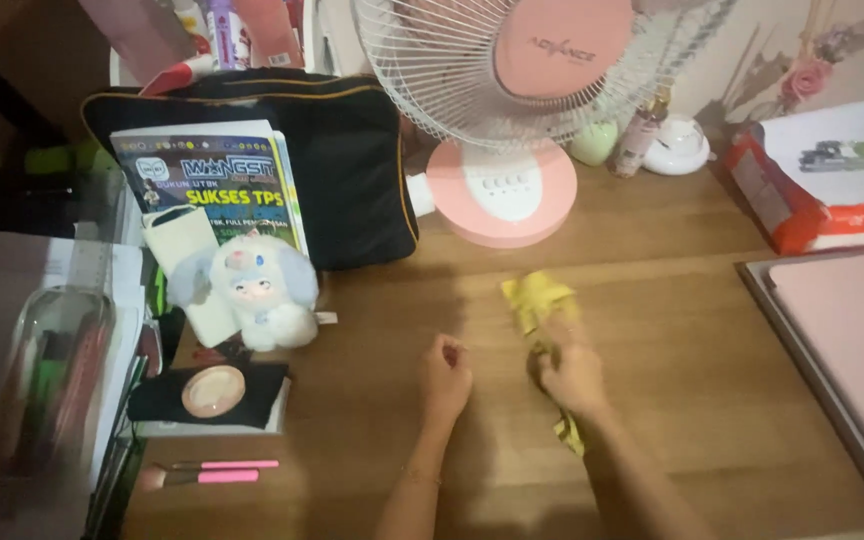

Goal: The person wipes a wooden desk surface with a yellow cloth. They move the cloth back and forth across the desk, cleaning around a pink fan, a black bag, and various stationery items.

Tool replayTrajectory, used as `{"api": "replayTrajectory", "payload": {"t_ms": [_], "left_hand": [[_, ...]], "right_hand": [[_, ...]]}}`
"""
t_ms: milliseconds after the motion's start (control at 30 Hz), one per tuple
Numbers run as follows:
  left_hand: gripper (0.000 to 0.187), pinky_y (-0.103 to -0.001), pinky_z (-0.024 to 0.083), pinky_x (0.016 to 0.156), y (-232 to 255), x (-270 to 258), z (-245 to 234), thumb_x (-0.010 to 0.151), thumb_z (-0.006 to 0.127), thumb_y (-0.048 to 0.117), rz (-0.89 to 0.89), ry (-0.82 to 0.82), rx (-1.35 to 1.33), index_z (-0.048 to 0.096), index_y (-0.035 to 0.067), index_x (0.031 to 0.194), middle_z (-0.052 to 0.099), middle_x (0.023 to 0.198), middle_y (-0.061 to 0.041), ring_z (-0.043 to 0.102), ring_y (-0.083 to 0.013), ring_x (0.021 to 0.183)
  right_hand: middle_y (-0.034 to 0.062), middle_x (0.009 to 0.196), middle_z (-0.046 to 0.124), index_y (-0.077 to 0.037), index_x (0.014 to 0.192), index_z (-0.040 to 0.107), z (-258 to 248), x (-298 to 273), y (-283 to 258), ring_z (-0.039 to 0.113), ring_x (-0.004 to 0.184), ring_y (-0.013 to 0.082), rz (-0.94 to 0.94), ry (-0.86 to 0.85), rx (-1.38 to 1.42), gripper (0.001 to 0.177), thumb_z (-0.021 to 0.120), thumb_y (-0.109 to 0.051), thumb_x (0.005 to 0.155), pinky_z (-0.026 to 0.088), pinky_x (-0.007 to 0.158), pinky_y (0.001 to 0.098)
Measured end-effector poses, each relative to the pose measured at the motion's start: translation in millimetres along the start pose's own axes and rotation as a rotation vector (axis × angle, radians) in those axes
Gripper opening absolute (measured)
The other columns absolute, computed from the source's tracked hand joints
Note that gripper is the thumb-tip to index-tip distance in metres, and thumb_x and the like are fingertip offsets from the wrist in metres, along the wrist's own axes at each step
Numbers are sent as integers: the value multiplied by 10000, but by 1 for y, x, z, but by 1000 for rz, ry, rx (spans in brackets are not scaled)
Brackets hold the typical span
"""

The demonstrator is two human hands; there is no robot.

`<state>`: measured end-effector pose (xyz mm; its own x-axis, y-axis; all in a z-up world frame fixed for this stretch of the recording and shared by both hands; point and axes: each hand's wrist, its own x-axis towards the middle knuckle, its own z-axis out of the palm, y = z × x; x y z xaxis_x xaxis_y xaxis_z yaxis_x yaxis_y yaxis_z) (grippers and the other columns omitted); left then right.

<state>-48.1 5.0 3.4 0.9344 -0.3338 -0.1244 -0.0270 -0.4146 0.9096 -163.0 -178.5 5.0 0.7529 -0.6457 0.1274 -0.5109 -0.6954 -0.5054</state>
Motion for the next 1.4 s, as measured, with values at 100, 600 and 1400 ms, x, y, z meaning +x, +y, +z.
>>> {"api": "replayTrajectory", "payload": {"t_ms": [100, 600, 1400], "left_hand": [[191, -423, 559, 874, 24, -22, -12, 959, 557, 231, -105, 0, -48, 653, 98, 1055, 732, 1007, -141, 718, -322, 993], [174, -337, 488, 713, 24, -96, -35, 976, 551, 243, -164, 25, 46, 643, 160, 854, 666, 816, 36, 606, -142, 755], [157, -393, 555, 866, 10, -167, -31, 1003, 562, 206, -162, 57, 18, 665, 93, 1039, 723, 985, -102, 708, -271, 987]], "right_hand": [[110, 1166, 775, -191, 1004, 833, -14, -33, 4, 671, 1181, 392, -240, -106, 190, 259, 685, -142, 797, 519, 1043, 517], [164, 1324, 719, -51, 978, 810, -52, -84, 87, 675, 1197, 338, -134, 265, 78, 298, 663, -166, 746, 489, 1012, 434], [120, 1301, 626, -161, 1137, 774, -46, -92, 60, 637, 1206, 393, -97, 236, 91, 398, 778, -153, 738, 492, 1074, 441]]}}
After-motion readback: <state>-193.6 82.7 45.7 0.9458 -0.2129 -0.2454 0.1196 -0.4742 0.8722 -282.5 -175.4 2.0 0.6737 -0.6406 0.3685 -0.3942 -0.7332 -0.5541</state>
